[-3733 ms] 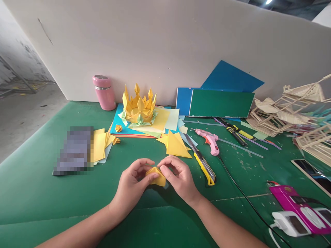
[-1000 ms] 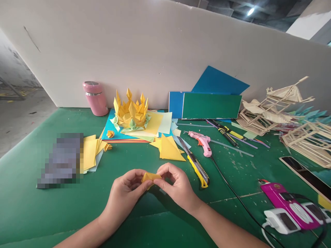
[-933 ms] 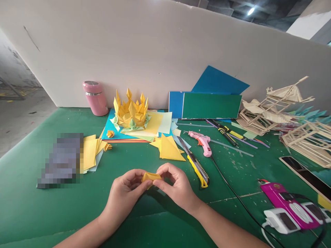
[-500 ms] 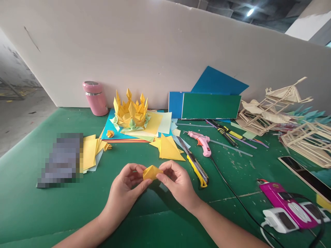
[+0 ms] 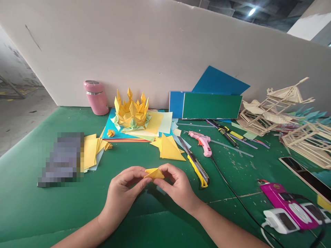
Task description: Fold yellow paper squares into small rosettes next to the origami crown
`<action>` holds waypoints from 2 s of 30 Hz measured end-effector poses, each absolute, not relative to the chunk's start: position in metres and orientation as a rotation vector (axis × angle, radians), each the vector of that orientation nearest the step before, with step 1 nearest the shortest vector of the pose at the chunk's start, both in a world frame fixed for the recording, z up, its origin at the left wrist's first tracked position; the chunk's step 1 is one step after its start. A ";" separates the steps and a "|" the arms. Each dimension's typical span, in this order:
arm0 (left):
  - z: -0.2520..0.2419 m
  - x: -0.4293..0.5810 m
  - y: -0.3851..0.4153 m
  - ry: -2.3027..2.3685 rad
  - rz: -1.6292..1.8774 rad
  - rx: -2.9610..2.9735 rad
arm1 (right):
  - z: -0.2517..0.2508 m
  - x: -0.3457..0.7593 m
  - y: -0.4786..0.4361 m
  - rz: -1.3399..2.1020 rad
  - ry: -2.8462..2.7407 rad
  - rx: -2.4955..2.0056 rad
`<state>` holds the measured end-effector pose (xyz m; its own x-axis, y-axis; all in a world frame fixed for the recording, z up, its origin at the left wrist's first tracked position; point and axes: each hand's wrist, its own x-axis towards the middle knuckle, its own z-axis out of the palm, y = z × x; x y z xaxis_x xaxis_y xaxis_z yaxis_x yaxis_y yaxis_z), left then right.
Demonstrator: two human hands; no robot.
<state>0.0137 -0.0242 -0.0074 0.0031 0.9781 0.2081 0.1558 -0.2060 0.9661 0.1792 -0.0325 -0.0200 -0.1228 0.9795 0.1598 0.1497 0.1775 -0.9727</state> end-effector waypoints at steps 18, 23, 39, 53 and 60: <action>-0.012 0.017 -0.029 1.098 1.262 1.453 | -0.018 0.180 -0.032 1.159 -1.438 -1.129; -0.013 0.016 -0.030 1.065 1.269 1.541 | -0.017 0.180 -0.032 1.166 -1.451 -1.099; -0.009 0.012 -0.026 1.139 1.204 1.683 | -0.016 0.179 -0.032 0.962 -1.609 -1.045; -0.011 0.016 -0.024 1.125 0.888 1.358 | -0.015 0.181 -0.033 0.931 -1.690 -1.239; -0.012 0.016 -0.030 1.160 0.792 1.692 | -0.014 0.183 -0.034 1.093 -1.653 -1.194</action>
